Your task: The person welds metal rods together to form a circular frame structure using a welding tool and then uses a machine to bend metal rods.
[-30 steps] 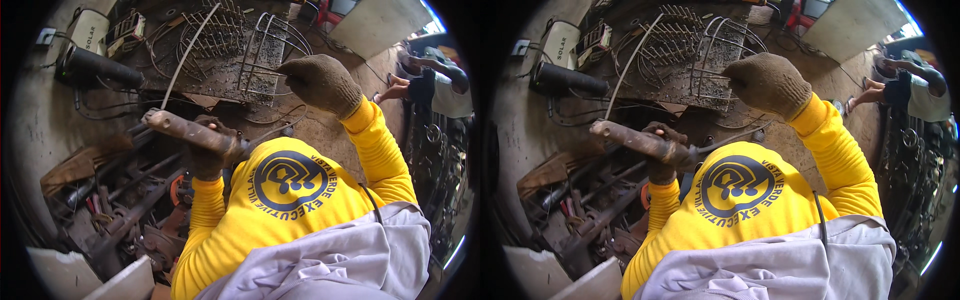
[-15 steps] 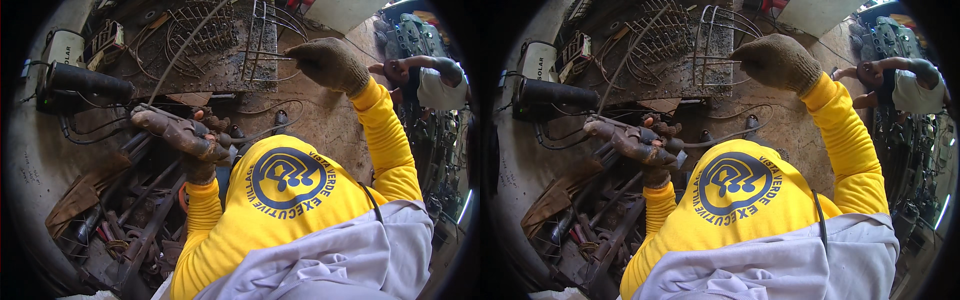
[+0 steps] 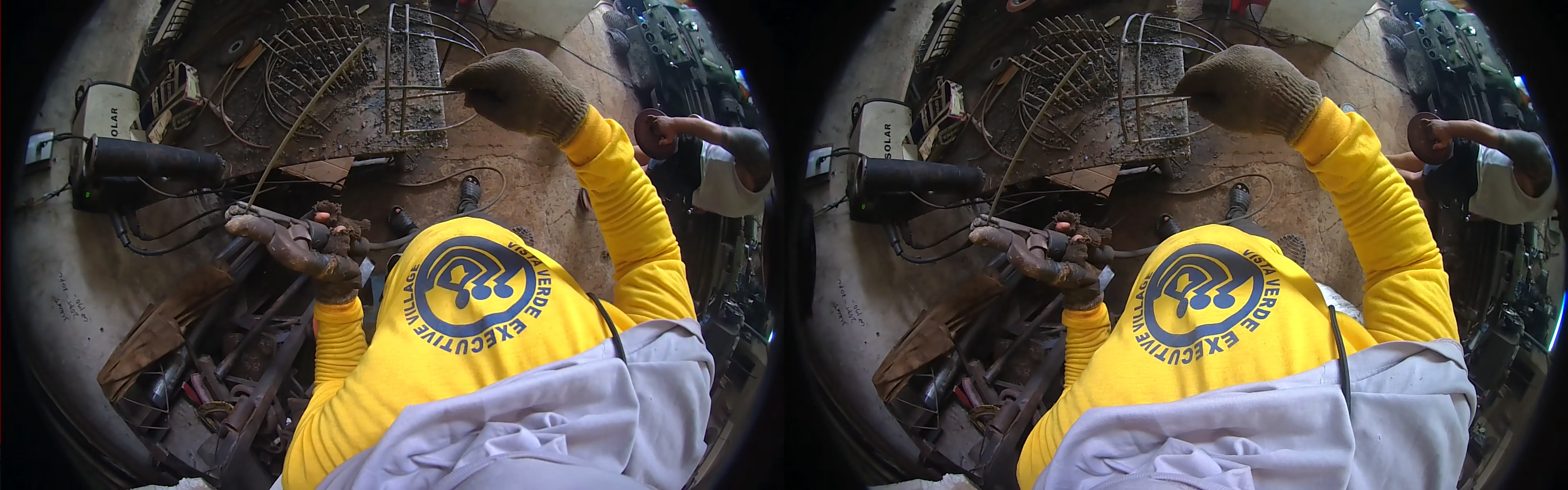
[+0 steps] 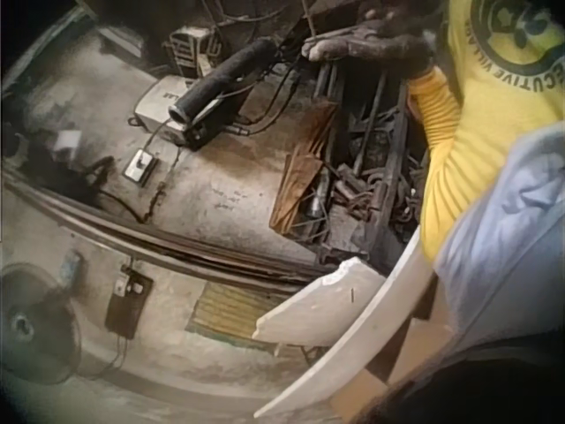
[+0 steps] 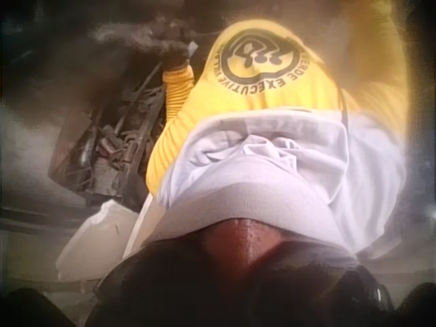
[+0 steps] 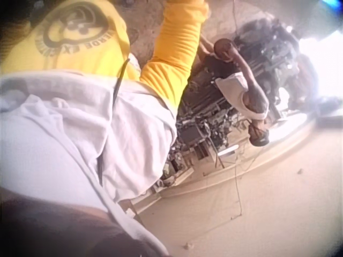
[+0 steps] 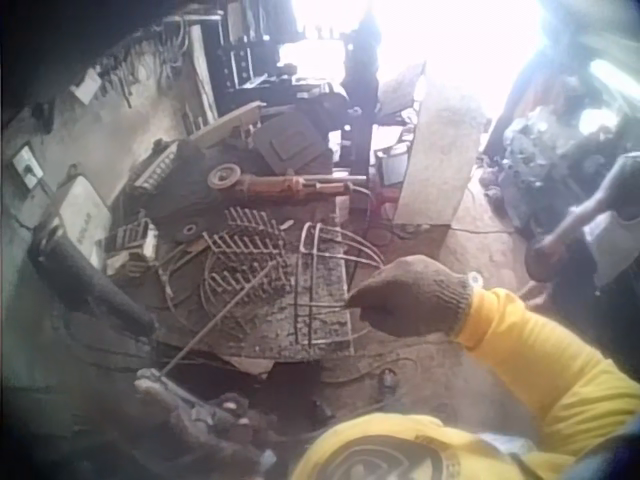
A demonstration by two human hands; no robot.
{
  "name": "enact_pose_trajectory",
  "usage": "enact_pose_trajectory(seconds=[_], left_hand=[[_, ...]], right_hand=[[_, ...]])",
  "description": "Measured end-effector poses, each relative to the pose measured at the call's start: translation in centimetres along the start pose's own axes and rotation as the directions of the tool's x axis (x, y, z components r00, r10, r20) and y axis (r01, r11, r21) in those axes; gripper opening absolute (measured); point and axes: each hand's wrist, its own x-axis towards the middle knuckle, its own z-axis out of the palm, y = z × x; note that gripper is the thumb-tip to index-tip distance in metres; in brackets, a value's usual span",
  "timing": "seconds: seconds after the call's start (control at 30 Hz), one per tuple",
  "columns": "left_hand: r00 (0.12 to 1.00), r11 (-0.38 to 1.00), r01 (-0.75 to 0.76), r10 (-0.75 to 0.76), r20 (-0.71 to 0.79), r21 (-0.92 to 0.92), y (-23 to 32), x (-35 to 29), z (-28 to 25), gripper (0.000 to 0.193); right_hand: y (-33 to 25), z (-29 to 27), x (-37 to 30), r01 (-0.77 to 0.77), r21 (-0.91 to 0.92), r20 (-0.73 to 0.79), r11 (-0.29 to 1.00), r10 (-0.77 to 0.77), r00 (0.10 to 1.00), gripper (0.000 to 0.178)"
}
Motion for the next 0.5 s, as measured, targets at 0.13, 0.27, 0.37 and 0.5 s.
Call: enact_pose_trajectory(seconds=[0.13,0.27,0.37,0.5], left_hand=[[0.991,0.97,0.059,-0.029,-0.13,0.237,0.7,1.5,5.3,0.03],[0.999,0.89,-0.045,0.043,0.015,0.453,-1.0,5.8,7.9,0.024],[0.996,0.925,0.09,-0.075,-0.056,0.369,-3.5,7.4,6.8,0.027],[1.0,0.911,0.003,-0.002,-0.002,0.413,-4.3,9.6,6.7,0.022]], right_hand=[[0.3,0.2,0.2,0.033,0.013,-0.013,0.999,-0.032,0.999,0.02],[0.2,-0.2,0.4,0.051,0.004,0.008,0.999,-0.051,0.999,0.021],[0.2,-0.2,0.4,0.019,0.047,0.032,0.999,-0.02,0.999,0.022],[0.1,-0.1,0.4,0.01,0.024,0.028,1.0,-0.011,1.0,0.022]])
